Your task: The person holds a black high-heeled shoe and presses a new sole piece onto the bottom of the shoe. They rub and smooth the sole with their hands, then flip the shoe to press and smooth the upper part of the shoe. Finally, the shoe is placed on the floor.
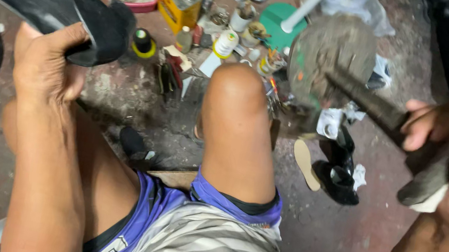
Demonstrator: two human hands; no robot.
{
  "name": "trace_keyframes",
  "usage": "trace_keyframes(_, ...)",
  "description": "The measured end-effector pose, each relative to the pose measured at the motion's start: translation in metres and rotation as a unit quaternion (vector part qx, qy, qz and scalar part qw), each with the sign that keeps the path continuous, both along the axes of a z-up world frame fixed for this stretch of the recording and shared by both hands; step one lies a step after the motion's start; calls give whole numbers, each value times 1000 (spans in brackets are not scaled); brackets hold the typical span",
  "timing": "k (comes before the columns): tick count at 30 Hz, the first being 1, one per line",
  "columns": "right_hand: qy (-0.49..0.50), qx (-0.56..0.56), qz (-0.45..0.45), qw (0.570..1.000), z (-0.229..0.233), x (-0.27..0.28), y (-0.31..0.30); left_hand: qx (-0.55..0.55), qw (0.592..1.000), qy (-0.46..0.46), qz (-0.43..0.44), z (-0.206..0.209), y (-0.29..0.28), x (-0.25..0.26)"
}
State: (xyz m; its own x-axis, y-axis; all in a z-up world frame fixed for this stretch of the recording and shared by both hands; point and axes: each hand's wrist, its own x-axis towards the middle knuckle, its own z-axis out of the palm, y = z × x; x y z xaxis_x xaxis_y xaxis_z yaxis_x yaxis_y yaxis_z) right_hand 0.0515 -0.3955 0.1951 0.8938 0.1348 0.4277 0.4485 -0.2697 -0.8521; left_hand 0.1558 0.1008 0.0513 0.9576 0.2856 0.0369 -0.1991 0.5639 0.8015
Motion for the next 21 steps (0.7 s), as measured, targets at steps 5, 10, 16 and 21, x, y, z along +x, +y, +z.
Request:
trace_keyframes(5, -98, -139, 271, 947, 49, 144, 24, -192, 980, -54, -21, -36, 34, -13)
trace_keyframes(10, 23, -35, 202, 979, 43, 139, 129, -294, 952, -79, -16, -37, 47, -42)
trace_keyframes(16, 105, -238, 178, 949, -41, 196, 271, 19, 969, -172, 177, -46, 64, -66)
trace_keyframes(21, 297, -19, 303, 906, -224, 223, 377, 39, 967, -200, 156, -74, 86, -59)
